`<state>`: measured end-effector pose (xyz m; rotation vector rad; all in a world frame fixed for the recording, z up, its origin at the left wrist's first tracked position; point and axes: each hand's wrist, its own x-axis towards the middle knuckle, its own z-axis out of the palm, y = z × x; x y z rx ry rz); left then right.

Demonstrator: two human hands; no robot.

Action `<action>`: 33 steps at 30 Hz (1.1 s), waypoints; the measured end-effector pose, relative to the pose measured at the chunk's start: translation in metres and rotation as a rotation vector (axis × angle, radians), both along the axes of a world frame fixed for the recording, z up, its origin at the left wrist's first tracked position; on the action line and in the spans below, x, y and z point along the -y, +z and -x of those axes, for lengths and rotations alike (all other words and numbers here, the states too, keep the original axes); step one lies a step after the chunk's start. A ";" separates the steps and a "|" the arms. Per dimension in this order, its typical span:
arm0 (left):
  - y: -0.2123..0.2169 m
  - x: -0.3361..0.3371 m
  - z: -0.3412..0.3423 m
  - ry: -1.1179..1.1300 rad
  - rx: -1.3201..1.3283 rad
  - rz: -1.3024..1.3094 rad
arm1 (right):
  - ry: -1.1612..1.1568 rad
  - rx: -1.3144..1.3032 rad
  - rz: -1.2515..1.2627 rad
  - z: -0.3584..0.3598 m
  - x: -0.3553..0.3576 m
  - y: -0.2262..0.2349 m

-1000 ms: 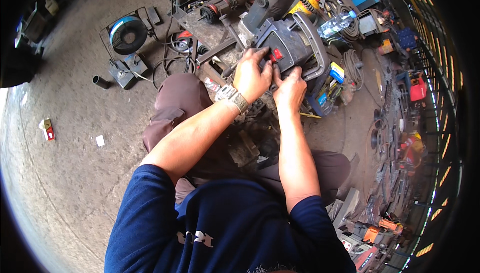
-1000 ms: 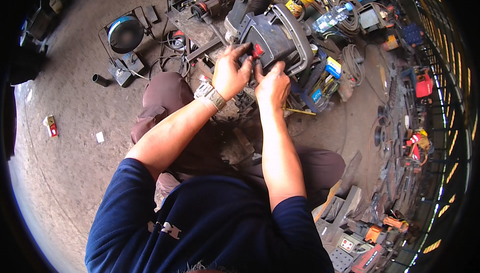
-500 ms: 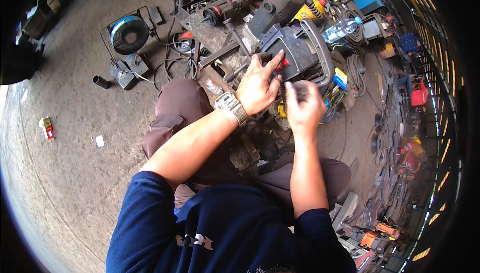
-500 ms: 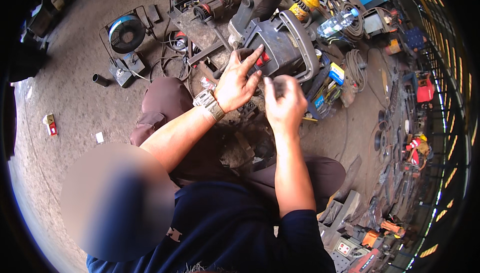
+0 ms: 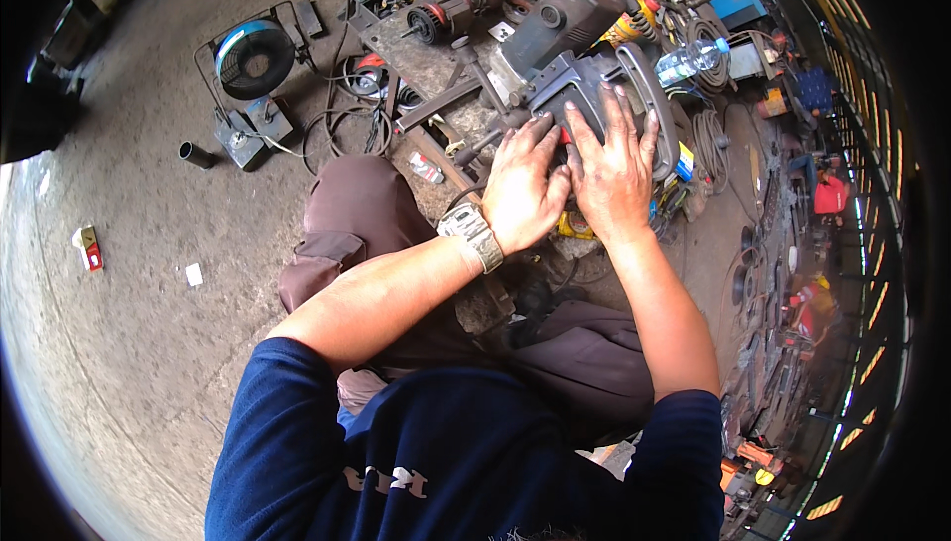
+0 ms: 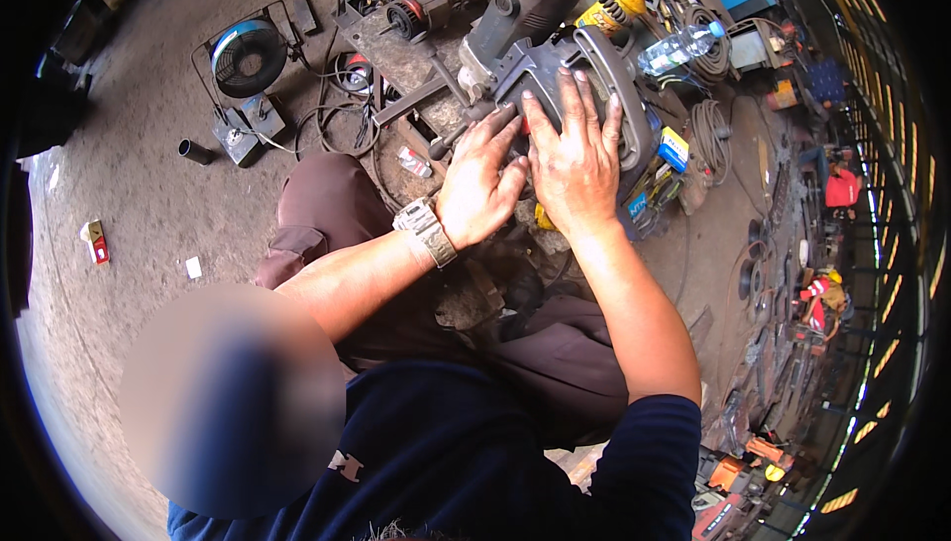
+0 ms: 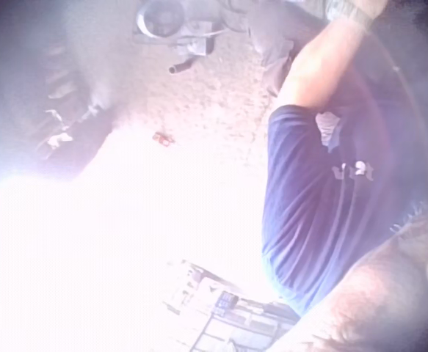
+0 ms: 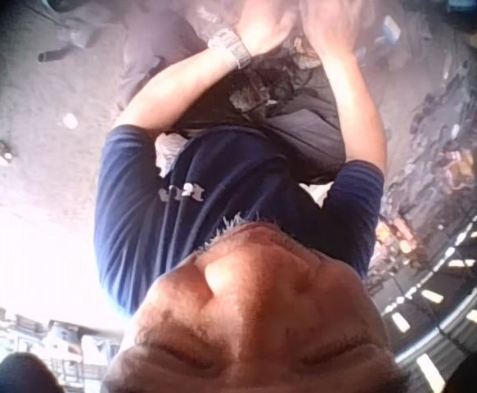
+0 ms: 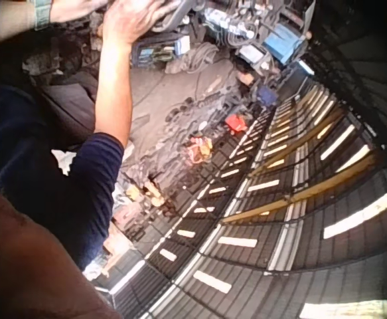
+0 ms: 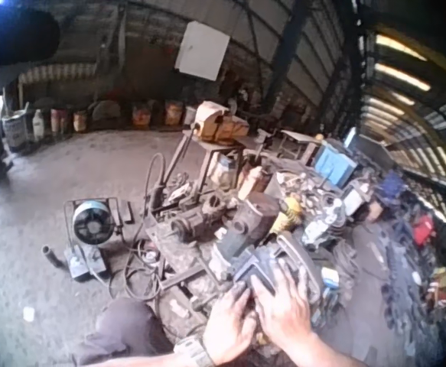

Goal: The person sits on the floor and repairs a handheld power tool, likely a circular saw. They connect wires to a small black component, insert it into the tool's housing, and use a screwdriver to tighten screws on the casing.

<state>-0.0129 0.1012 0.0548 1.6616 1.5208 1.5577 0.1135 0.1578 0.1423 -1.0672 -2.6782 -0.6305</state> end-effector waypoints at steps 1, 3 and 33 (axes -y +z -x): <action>0.001 0.001 -0.002 0.011 0.013 0.011 | -0.005 0.003 -0.007 0.001 0.000 -0.001; 0.001 0.001 -0.003 0.008 0.023 0.011 | -0.019 0.008 -0.020 0.002 0.000 -0.004; -0.179 -0.102 0.301 0.379 0.415 0.306 | -0.011 0.097 0.106 0.021 -0.002 0.012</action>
